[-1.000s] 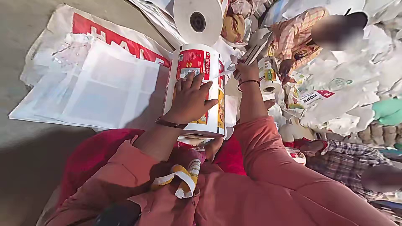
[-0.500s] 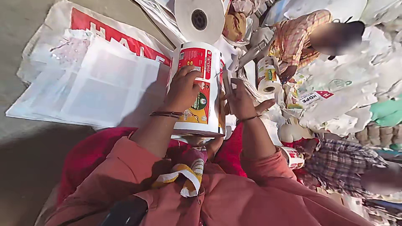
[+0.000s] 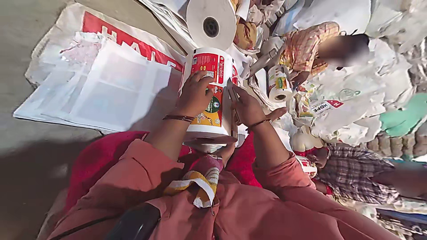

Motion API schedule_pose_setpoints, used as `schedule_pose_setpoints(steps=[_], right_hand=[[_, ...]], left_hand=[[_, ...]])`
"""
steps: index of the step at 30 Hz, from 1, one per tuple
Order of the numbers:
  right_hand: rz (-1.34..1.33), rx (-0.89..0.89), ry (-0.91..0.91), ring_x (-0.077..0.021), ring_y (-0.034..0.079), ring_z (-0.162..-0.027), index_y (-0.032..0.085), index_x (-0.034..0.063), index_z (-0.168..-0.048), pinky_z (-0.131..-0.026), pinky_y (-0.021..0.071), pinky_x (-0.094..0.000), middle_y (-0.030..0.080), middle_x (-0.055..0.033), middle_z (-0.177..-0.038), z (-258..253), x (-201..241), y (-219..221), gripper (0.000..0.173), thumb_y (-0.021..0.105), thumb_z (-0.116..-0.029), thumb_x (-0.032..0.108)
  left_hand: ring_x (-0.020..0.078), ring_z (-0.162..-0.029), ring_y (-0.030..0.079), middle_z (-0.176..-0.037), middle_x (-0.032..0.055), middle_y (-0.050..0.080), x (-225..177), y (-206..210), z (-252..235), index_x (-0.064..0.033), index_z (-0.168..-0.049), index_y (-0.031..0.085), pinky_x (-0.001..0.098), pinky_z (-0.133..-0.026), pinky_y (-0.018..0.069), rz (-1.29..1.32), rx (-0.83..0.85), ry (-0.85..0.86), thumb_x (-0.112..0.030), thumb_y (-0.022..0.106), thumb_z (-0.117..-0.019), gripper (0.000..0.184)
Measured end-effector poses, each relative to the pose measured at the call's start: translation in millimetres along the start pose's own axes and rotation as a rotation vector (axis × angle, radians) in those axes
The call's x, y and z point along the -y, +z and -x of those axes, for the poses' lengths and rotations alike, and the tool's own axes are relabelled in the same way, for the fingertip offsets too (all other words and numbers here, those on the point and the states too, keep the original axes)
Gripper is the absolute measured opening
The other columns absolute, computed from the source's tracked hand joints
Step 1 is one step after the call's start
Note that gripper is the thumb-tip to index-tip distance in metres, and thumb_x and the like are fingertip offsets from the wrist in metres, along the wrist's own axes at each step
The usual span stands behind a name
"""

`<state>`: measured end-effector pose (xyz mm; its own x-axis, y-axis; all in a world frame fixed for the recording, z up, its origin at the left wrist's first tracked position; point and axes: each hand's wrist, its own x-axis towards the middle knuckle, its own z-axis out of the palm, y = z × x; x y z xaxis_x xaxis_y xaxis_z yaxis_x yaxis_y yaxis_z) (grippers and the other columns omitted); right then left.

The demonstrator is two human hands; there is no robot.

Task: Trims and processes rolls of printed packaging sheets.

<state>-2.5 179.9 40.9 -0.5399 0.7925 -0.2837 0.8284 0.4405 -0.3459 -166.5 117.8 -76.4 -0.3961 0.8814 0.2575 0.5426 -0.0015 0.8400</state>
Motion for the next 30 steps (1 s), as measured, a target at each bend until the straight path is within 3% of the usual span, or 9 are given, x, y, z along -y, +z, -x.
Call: schedule_pose_setpoints(steps=[4, 10, 18, 25, 28, 30], right_hand=[[0.049, 0.013, 0.025, -0.0223, 0.066, -0.057, 0.032, 0.0239, -0.163, -0.053, 0.0594, -0.042, 0.07, -0.0146, -0.097, 2.1, 4.7, -1.1, 0.057, 0.044, -0.1078, 0.013], [0.248, 0.108, 0.094, -0.0283, 0.069, -0.065, 0.02, 0.0215, -0.166, -0.061, 0.0613, -0.0487, 0.069, -0.0188, -0.1, 8.1, 29.6, -5.1, 0.062, 0.04, -0.1085, 0.012], [0.267, 0.151, 0.087, -0.0281, 0.069, -0.064, 0.024, 0.0189, -0.164, -0.058, 0.0606, -0.0468, 0.067, -0.0195, -0.103, 12.7, 33.2, -11.1, 0.059, 0.042, -0.109, 0.014], [0.231, 0.238, 0.077, -0.0219, 0.064, -0.056, 0.027, 0.0205, -0.163, -0.054, 0.0581, -0.0407, 0.067, -0.0157, -0.095, 51.8, 34.2, -15.4, 0.056, 0.043, -0.1095, 0.016], [0.278, 0.257, 0.038, -0.0223, 0.067, -0.06, 0.029, 0.02, -0.163, -0.057, 0.0595, -0.0414, 0.069, -0.0155, -0.097, 73.6, 31.9, -11.4, 0.057, 0.044, -0.1086, 0.015], [0.345, 0.288, -0.015, -0.0307, 0.07, -0.079, 0.03, 0.0163, -0.162, -0.073, 0.0579, -0.0504, 0.07, -0.0191, -0.103, 96.5, 31.7, -11.0, 0.057, 0.047, -0.1073, 0.013]], left_hand=[[0.0353, -0.148, 0.038, -0.156, 0.0164, 0.046, -2.2, 0.8, -1.0, -0.0113, -0.137, 0.063, 0.0552, -0.121, 0.0296, 0.004, 0.01, -0.011, -0.023, 0.055, -0.1045, 0.036], [0.0348, -0.149, 0.036, -0.157, 0.0146, 0.045, -3.4, -0.1, 0.0, -0.0137, -0.138, 0.063, 0.0552, -0.122, 0.0283, 0.003, 0.009, -0.024, -0.024, 0.055, -0.1044, 0.036], [0.0353, -0.148, 0.038, -0.155, 0.0161, 0.047, -1.9, 0.3, 0.4, -0.0121, -0.137, 0.063, 0.0545, -0.121, 0.0297, 0.0, 0.002, -0.007, -0.025, 0.053, -0.1053, 0.036], [0.036, -0.147, 0.039, -0.155, 0.018, 0.046, -1.3, -2.0, 1.9, -0.0102, -0.138, 0.062, 0.0538, -0.121, 0.0298, 0.012, 0.006, 0.004, -0.026, 0.053, -0.1056, 0.037], [0.0357, -0.148, 0.039, -0.155, 0.0186, 0.047, -1.7, -2.6, 3.2, -0.0096, -0.137, 0.062, 0.0531, -0.122, 0.0294, 0.016, 0.005, -0.005, -0.022, 0.053, -0.1048, 0.036], [0.0353, -0.149, 0.037, -0.156, 0.0184, 0.045, -3.5, -4.0, 4.4, -0.0094, -0.139, 0.061, 0.0525, -0.123, 0.0281, 0.017, 0.024, -0.018, -0.022, 0.052, -0.1052, 0.037]])
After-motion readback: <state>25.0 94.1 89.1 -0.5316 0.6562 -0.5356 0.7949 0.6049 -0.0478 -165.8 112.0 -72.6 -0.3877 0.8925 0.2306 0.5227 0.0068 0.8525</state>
